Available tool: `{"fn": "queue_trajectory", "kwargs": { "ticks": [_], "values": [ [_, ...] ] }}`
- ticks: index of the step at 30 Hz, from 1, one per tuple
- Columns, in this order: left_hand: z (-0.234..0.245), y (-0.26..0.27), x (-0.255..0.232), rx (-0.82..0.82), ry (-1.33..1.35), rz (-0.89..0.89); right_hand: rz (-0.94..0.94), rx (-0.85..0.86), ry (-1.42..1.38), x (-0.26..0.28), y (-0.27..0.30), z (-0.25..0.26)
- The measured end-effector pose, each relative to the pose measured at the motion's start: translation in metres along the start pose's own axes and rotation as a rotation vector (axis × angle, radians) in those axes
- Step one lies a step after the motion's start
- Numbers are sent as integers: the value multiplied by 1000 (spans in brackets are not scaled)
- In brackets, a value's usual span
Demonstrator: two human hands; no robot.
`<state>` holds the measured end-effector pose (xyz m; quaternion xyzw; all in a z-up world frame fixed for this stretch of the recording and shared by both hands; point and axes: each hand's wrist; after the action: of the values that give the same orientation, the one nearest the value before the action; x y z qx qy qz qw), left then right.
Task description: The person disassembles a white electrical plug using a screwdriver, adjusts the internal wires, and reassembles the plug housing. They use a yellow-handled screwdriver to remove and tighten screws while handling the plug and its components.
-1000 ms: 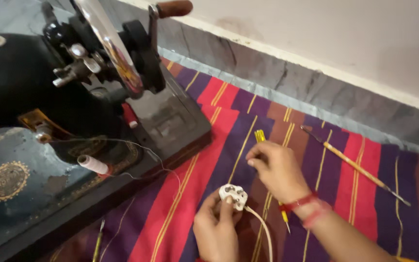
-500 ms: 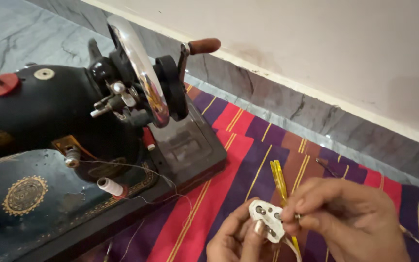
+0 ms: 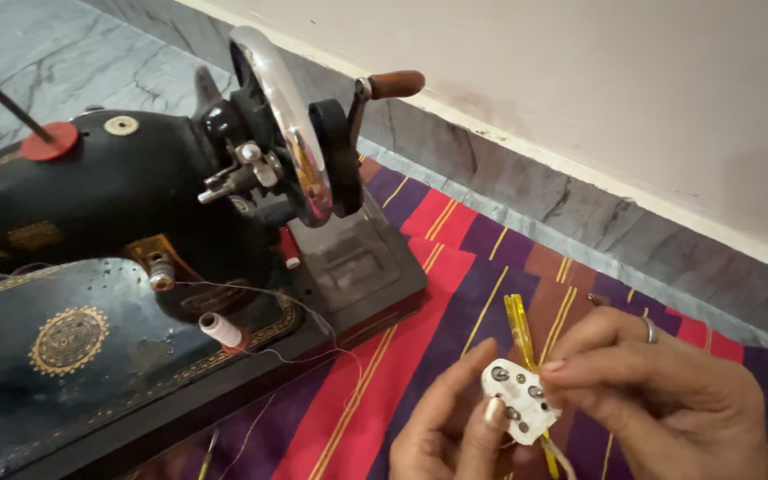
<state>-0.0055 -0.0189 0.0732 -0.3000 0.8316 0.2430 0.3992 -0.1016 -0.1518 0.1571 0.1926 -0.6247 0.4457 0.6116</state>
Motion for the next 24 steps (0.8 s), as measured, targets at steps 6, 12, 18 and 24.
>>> {"fn": "queue_trajectory", "kwargs": {
  "ticks": [6, 12, 18, 24],
  "values": [
    [-4, 0, -3, 116, 121, -59, 60, -57, 29, -3, -2, 1],
    [-12, 1, -15, 28, -6, 81, 53, -156, 107, -2, -4, 2],
    [-9, 6, -26, -68, -506, -193, 58, -18, 208, 13, -9, 3],
    [-9, 8, -23, -155, -709, -602, 81, -4, 404, 14, -2, -9]
  ]
}}
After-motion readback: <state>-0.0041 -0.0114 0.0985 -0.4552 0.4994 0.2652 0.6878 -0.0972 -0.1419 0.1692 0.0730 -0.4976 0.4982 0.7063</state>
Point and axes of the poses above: each hand's wrist, its own y-axis away from the middle knuckle, its own z-axis out of the back of the hand, x = y × z, and after that the axes turned 5 degrees about -y, right-handed
